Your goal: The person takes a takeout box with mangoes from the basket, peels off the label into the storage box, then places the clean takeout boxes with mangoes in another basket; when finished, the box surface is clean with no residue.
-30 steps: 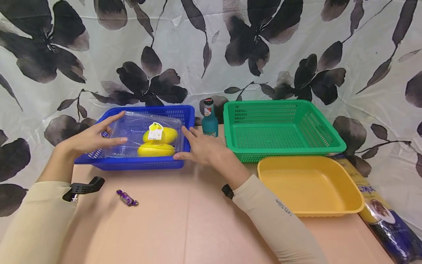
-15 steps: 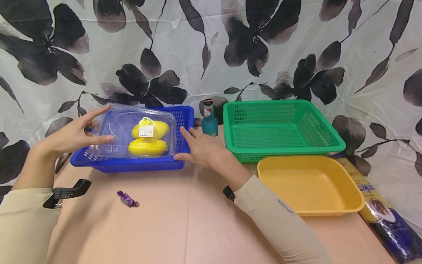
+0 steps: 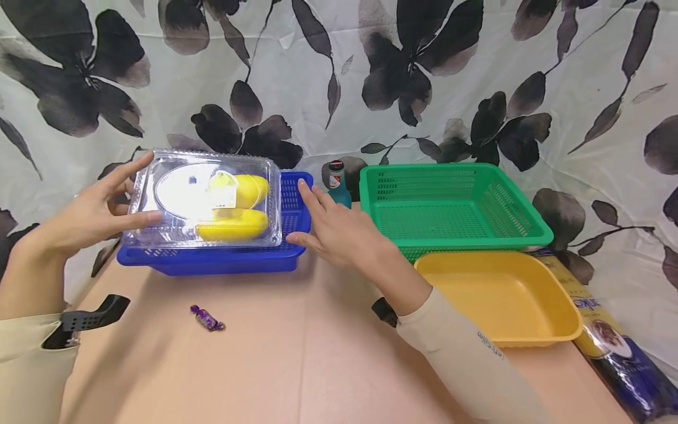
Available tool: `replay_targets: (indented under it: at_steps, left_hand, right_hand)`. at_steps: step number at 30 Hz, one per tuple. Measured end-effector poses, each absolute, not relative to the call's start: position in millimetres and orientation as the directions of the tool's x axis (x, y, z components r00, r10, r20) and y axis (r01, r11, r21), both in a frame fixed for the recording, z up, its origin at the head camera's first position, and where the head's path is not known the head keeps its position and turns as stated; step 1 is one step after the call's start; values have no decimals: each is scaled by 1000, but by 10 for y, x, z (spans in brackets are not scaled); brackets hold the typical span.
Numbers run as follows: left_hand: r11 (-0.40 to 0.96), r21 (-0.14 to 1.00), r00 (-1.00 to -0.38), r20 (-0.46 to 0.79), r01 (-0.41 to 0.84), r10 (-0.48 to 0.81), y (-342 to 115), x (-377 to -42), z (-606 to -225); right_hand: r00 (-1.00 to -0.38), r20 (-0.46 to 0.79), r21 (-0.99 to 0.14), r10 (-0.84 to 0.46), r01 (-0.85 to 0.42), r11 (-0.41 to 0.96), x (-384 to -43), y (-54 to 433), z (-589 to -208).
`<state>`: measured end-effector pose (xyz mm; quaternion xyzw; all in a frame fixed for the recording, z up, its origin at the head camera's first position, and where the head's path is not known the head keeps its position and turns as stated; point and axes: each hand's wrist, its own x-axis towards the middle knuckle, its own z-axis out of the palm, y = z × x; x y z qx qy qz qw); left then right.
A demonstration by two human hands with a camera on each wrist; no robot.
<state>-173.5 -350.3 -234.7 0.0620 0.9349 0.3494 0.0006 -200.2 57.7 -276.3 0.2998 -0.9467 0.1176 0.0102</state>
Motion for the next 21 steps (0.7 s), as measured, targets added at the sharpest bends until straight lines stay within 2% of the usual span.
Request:
replay_targets:
  at_steps: [8, 13, 21]
  left_hand:
    - [669, 700, -964, 115, 249, 237, -3404, -1497, -2218]
    - [629, 710, -939, 139, 316, 315, -3274, -1421, -2198]
    - [564, 731, -898, 153, 384, 413, -3058, -1324, -2218]
  right_hand:
    - [-786, 121, -213, -606, -617, 757, -1794, 777, -2700]
    - [-783, 103, -263, -613, -616, 743, -1673, 864, -2699]
    - [-789, 62, -266, -611, -603, 752, -1487, 1013, -2696]
